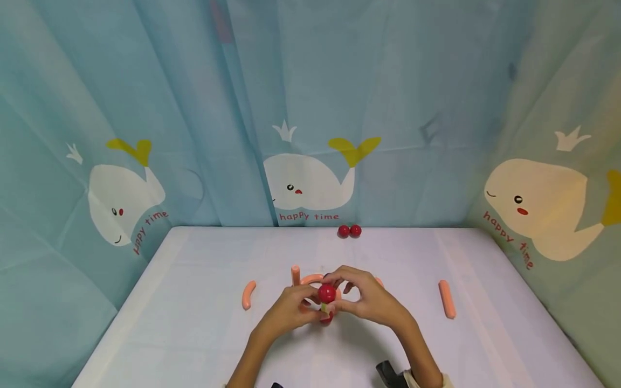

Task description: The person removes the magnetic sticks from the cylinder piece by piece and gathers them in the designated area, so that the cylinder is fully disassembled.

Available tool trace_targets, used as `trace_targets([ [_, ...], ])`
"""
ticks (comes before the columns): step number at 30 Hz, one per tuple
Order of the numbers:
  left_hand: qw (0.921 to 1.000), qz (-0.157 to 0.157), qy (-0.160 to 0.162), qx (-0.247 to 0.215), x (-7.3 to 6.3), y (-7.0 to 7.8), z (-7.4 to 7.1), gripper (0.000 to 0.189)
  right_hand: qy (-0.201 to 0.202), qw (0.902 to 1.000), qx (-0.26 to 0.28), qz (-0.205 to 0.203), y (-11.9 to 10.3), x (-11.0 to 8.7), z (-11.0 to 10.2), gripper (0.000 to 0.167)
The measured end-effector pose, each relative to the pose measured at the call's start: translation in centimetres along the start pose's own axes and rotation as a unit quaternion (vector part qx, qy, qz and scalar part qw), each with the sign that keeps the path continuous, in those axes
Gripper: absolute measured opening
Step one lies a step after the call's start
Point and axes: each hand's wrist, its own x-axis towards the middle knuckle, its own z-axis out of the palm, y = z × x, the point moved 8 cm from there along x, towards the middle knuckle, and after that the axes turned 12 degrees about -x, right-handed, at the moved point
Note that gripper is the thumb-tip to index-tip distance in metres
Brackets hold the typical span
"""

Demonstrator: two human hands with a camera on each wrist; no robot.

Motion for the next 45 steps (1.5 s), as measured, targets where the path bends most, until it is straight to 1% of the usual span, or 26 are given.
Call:
trace_targets([
  [4, 0.9999, 0.012, -0.002, 0.009, 0.10, 0.15, 0.28, 0.022, 0.004, 1.0000, 0.005, -0.004, -0.13, -0.10, -0.02, 0.040],
  [10, 0.9987, 0.034, 0.009, 0.035, 0.18, 0.29, 0.39, 0.016, 0.004, 0.9999, 0.010, -0.001, -0.11, -0.20, 0.06, 0.041],
  [14, 0.9982, 0.038, 0.013, 0.044, 0.19, 0.27, 0.47, 0.017, 0.004, 0.9999, 0.013, 0.007, -0.04, -0.25, 0.08, 0.041],
  [17, 0.9972, 0.048, 0.017, 0.056, 0.14, 0.43, 0.46, 0.018, 0.004, 0.9997, 0.020, 0.012, 0.07, -0.28, 0.14, 0.040],
  [20, 0.9964, 0.055, 0.020, 0.062, 0.11, 0.62, 0.41, 0.020, 0.007, 0.9996, 0.027, 0.008, 0.06, -0.29, 0.18, 0.039],
  [23, 0.9964, 0.053, 0.021, 0.063, 0.10, 0.68, 0.37, 0.020, 0.010, 0.9994, 0.032, 0.008, 0.04, -0.29, 0.17, 0.039],
  [27, 0.9964, 0.051, 0.021, 0.064, 0.07, 0.69, 0.36, 0.020, 0.009, 0.9992, 0.034, 0.019, 0.12, -0.29, 0.11, 0.039],
  [34, 0.9950, 0.073, 0.018, 0.067, 0.09, 0.89, 0.66, 0.015, 0.014, 0.9994, 0.028, 0.011, 0.16, -0.46, 0.13, 0.037],
  [39, 0.9931, 0.080, 0.029, 0.081, 0.09, 0.95, 0.60, 0.015, 0.020, 0.9996, 0.016, 0.013, 0.20, -0.55, 0.00, 0.037],
  [42, 0.9929, 0.077, 0.030, 0.085, 0.06, 0.91, 0.54, 0.012, 0.023, 0.9996, 0.010, 0.015, 0.15, -0.50, -0.08, 0.037],
  [45, 0.9934, 0.067, 0.027, 0.089, 0.08, 0.77, 0.57, 0.010, 0.025, 0.9995, 0.005, 0.020, 0.16, -0.44, -0.12, 0.037],
])
